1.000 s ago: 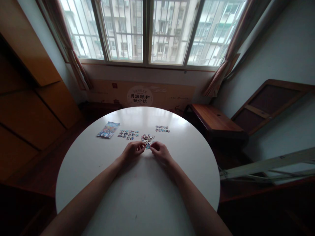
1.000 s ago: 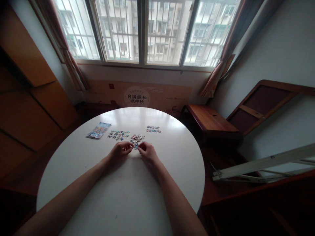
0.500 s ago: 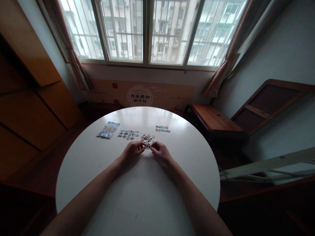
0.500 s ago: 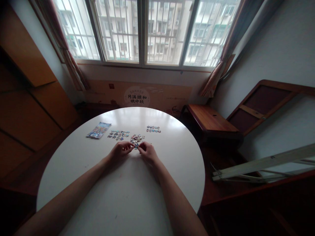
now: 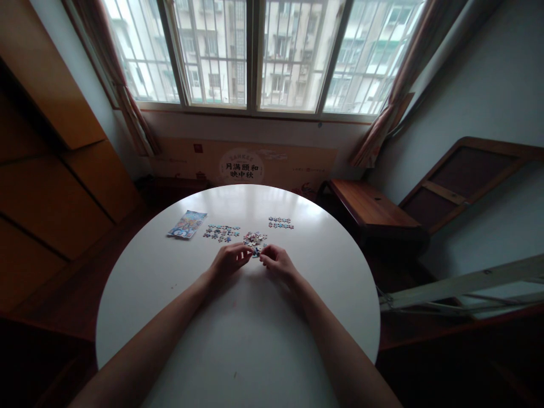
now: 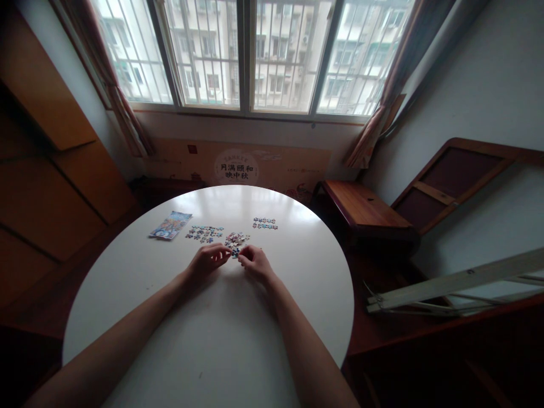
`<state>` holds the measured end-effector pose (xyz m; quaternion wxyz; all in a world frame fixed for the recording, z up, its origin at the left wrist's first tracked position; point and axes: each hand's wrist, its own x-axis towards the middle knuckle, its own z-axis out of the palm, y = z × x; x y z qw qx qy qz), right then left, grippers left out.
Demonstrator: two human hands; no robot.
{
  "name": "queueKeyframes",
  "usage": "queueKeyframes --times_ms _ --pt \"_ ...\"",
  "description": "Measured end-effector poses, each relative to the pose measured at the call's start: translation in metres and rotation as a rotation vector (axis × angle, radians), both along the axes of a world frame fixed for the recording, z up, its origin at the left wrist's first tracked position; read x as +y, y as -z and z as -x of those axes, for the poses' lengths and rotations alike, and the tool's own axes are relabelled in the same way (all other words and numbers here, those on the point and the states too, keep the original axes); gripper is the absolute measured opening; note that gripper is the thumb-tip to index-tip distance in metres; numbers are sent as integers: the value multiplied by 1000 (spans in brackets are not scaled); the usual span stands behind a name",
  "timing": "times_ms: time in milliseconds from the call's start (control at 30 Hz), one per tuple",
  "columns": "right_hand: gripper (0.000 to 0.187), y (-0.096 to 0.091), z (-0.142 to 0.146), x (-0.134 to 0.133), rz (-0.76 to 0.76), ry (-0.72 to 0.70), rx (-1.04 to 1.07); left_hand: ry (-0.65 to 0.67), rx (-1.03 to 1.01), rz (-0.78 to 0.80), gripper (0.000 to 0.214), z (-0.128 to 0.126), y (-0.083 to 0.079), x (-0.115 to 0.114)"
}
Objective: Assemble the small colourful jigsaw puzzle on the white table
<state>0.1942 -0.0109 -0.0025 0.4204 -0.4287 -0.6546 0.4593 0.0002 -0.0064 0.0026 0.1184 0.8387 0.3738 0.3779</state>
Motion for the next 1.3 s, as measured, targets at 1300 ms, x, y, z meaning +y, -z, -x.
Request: queueKeyframes --times_ms 1300 --pt "15 0 0 -3 -72 68 -76 -45 45 45 16 -1 0 1"
